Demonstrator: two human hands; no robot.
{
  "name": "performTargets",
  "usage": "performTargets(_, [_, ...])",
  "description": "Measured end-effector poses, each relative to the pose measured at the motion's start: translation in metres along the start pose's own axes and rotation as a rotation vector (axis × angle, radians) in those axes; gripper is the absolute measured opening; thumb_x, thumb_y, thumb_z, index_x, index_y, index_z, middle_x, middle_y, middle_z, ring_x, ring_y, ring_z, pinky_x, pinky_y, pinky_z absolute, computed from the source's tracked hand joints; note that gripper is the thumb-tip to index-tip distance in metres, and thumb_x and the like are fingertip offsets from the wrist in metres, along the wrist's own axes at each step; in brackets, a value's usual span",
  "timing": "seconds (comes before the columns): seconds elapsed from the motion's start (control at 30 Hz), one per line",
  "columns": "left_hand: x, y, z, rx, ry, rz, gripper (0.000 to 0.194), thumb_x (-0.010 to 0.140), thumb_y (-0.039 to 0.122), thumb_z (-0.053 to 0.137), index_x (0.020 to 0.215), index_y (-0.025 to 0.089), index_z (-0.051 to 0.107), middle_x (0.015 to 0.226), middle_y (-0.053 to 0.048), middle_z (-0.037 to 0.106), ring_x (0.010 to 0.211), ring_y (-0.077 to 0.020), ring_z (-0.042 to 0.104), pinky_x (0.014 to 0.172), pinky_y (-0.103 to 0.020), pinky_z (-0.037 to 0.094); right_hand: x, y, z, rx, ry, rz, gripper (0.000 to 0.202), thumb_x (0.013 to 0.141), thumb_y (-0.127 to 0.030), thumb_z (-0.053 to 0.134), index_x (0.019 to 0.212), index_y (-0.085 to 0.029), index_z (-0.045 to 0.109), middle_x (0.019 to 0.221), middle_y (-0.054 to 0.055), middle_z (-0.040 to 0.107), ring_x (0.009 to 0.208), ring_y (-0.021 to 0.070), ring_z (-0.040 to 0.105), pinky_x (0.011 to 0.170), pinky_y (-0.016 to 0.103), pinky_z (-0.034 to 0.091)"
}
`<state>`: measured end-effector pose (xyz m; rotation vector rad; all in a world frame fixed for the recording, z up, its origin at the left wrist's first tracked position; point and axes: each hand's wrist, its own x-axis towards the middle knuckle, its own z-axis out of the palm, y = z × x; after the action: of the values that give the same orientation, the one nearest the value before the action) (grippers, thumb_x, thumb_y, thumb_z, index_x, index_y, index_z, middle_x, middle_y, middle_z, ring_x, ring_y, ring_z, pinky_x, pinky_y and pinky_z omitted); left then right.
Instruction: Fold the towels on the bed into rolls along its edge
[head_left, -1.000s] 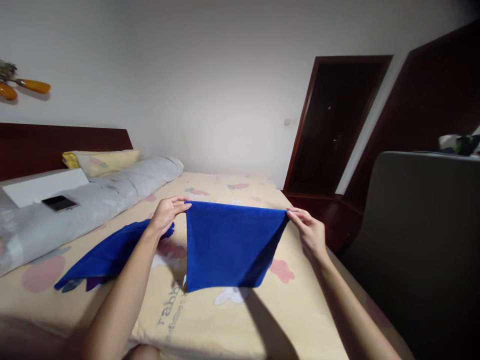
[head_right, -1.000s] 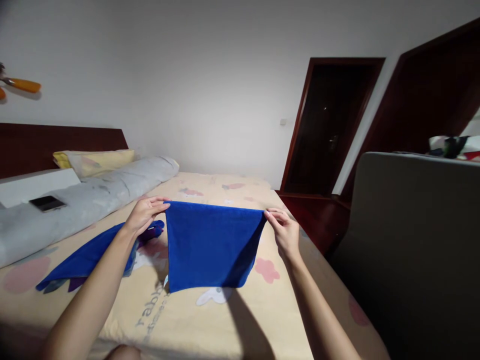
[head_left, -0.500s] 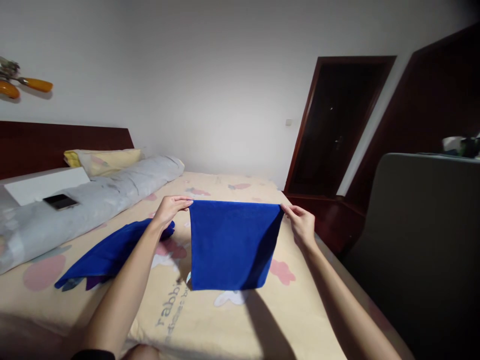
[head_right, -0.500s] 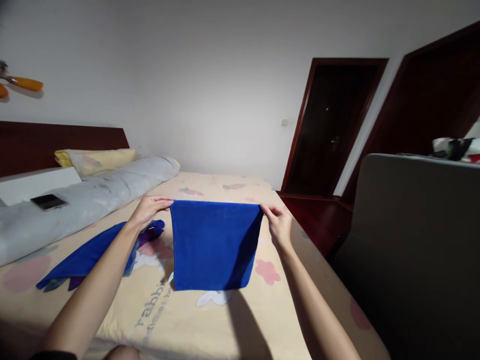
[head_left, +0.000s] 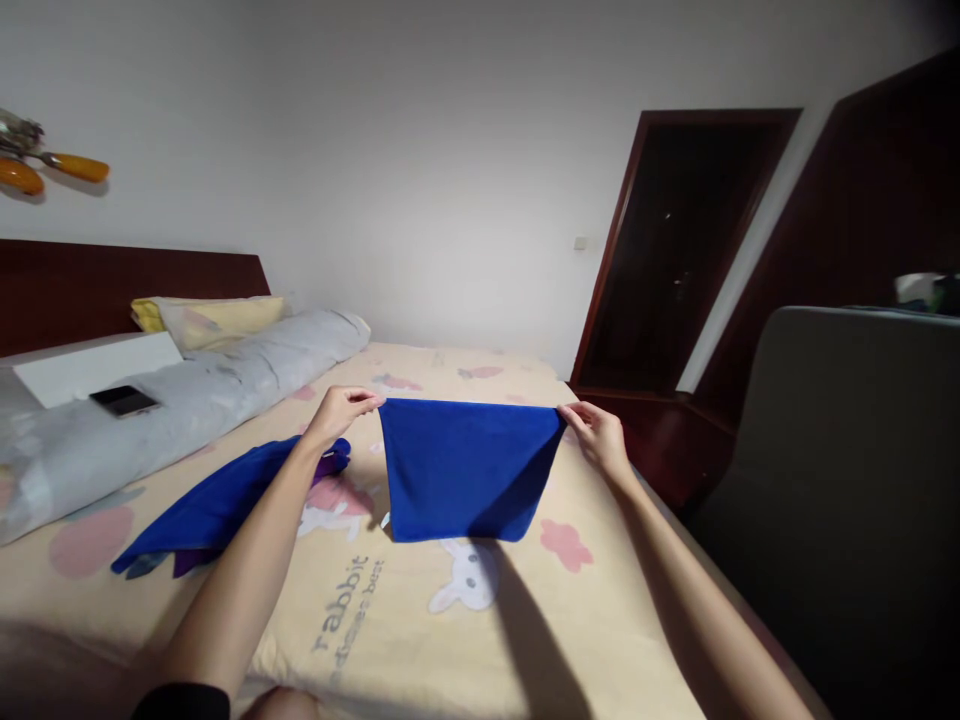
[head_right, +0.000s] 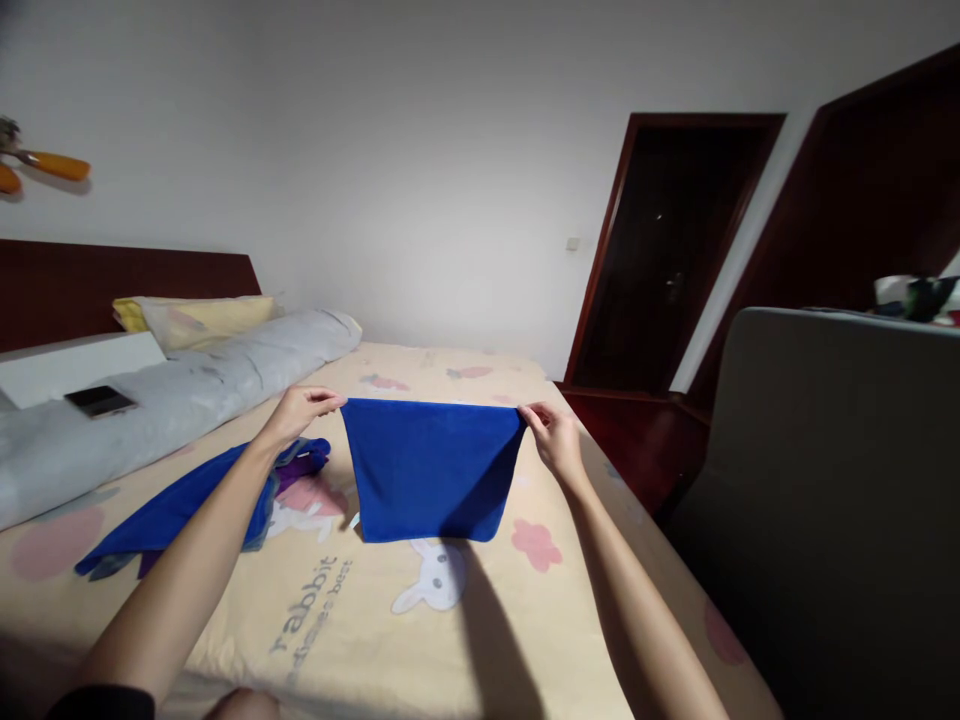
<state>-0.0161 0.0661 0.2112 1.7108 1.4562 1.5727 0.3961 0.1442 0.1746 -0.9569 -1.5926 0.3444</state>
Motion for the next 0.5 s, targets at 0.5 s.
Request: performTargets(0.5, [0.050,-0.015,0.042,-0.410,0.167,-0.239,0.033,0.063,0.031,0.082,0.077,0.012,0.058,0.072,-0.010,0.072,0.064,-0.0168,0.070,0.058,-0.022,0.045,0.051,0.003,0.043,0.536,0.025,0.351,0.057,0.050,-0.064,0.084,0.071,-0.017,0.059,0.059,0.006,0.067,0.053,0.0192,0.066,0.049,0.027,0.051])
